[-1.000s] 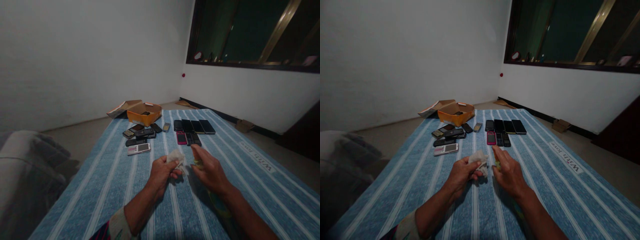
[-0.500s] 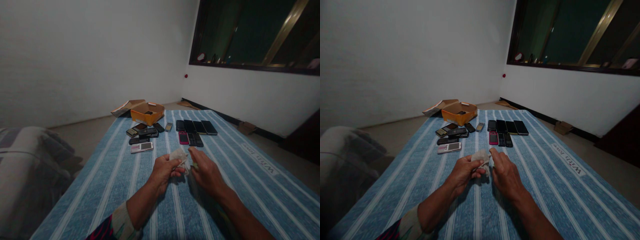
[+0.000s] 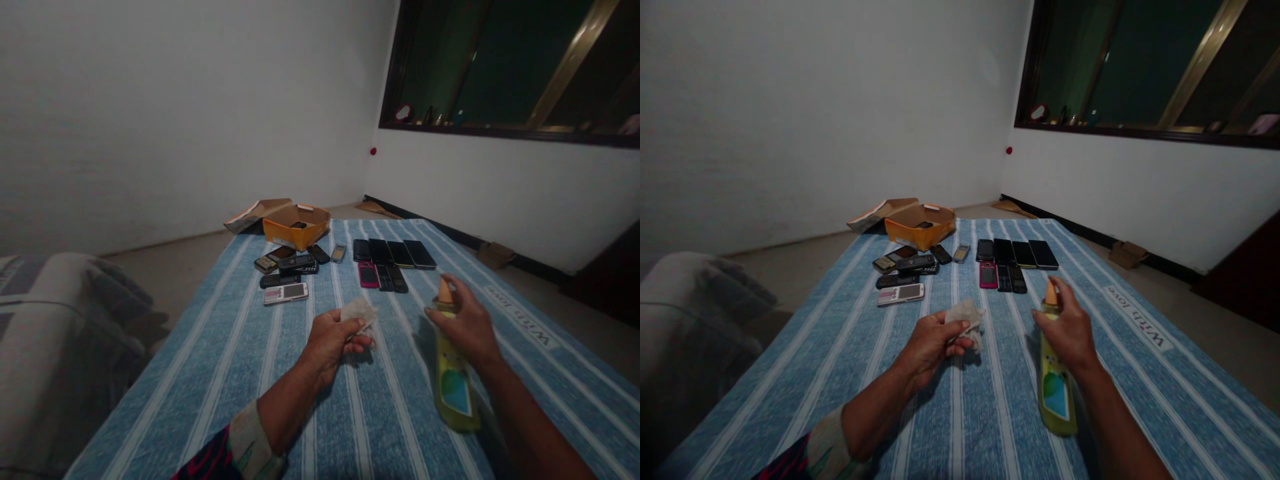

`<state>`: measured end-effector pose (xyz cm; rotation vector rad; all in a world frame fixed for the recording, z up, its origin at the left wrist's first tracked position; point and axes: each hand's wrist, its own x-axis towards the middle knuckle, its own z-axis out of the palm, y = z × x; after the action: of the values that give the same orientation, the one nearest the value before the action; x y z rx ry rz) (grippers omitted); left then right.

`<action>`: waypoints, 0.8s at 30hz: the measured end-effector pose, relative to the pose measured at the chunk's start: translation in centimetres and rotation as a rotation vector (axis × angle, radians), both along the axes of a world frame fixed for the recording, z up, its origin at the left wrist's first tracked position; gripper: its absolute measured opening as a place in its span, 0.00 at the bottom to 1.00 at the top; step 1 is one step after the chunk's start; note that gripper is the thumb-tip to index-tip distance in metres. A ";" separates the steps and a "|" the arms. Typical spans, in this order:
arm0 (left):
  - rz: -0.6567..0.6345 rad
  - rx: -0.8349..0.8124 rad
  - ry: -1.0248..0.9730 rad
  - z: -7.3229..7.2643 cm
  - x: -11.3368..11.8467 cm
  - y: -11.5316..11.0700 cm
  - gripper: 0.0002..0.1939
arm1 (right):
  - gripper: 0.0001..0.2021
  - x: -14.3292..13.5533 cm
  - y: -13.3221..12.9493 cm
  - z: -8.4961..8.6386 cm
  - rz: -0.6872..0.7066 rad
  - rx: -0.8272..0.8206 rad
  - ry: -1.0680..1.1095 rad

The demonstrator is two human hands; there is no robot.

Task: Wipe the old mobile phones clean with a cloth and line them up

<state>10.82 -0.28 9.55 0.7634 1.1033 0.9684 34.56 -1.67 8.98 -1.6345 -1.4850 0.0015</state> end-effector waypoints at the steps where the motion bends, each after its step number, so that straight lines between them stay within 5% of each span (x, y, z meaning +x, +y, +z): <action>1: -0.004 0.007 0.005 -0.1 0.0 0.0 0.06 | 0.34 1.8 0.4 -0.4 -0.086 -0.077 0.065; 6: -0.028 0.021 0.003 -0.6 0.4 -0.3 0.06 | 0.35 10.5 1.0 -3.3 -0.377 -0.428 0.076; 10: -0.051 0.008 -0.013 -1.1 0.8 -0.5 0.06 | 0.28 10.9 -0.4 -3.7 -0.471 -0.450 -0.091; 13: -0.050 -0.013 -0.026 -1.5 1.0 -0.7 0.06 | 0.20 5.6 -1.6 -2.6 -0.160 -0.284 0.115; 16: -0.058 -0.027 -0.050 -1.7 1.2 -0.9 0.08 | 0.21 -1.5 -2.0 -1.9 0.386 -0.442 0.638; 19: -0.081 -0.031 -0.076 -1.9 1.1 -1.2 0.09 | 0.26 -6.6 -1.7 -2.3 0.709 -0.549 1.042; 24: -0.088 -0.045 -0.173 -2.6 0.7 -1.4 0.10 | 0.21 -8.5 -0.5 -3.9 0.832 -0.538 1.239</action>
<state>11.54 -1.71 6.96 0.6728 0.9306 0.9141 26.06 -2.15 5.07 -0.8450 -1.0147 1.6555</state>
